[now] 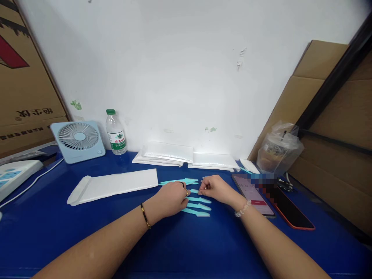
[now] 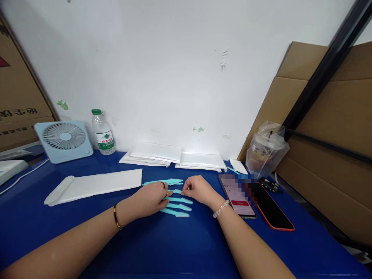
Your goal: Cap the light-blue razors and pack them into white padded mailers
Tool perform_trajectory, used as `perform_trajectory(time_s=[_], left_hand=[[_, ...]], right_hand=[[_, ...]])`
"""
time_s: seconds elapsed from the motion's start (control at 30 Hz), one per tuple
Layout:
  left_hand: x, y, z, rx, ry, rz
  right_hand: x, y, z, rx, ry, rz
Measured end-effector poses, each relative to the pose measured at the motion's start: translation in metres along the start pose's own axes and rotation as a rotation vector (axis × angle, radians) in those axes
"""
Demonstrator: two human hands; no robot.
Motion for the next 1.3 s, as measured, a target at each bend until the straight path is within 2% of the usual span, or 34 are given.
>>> perform_trajectory(time_s=[0.3,0.5,0.6,0.7,0.83,0.93,1.0,1.13,1.3], left_hand=[[0.007,-0.004,0.008,0.013,-0.015,0.005],[0.006,-0.006,0.005,-0.030,-0.037,0.026],[0.009,-0.002,0.016,0.078,-0.068,-0.037],[0.010,0.002,0.034,0.250,-0.087,-0.164],[0.001,0.004,0.050,0.322,-0.082,-0.145],[-0.005,0.004,0.055,0.325,-0.115,-0.132],[-0.006,0.004,0.056,0.328,-0.145,-0.131],[-0.003,0.005,0.058,0.342,-0.224,-0.116],[0.000,0.007,0.056,0.329,-0.278,-0.155]], right_hand=[[0.004,-0.003,0.001,0.039,-0.036,0.035],[0.003,-0.003,0.004,0.061,-0.017,0.034],[0.016,-0.005,0.002,0.050,0.014,-0.005],[0.037,-0.008,-0.011,-0.053,-0.011,-0.090],[0.046,-0.011,-0.030,-0.165,-0.046,0.038],[0.039,-0.012,-0.034,-0.153,-0.038,0.145],[0.035,-0.012,-0.032,-0.144,-0.022,0.170],[0.032,-0.010,-0.028,-0.157,0.050,0.091],[0.031,-0.007,-0.022,-0.109,0.196,-0.017]])
Point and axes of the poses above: each hand's wrist, its own y-axis towards the middle knuckle, its own x-axis out of the back of the hand, z = x × y, the point moved 2 cm from there along y, towards the middle knuckle, and after that the axes turned 5 degrees about -z, right-handed, at the moved point
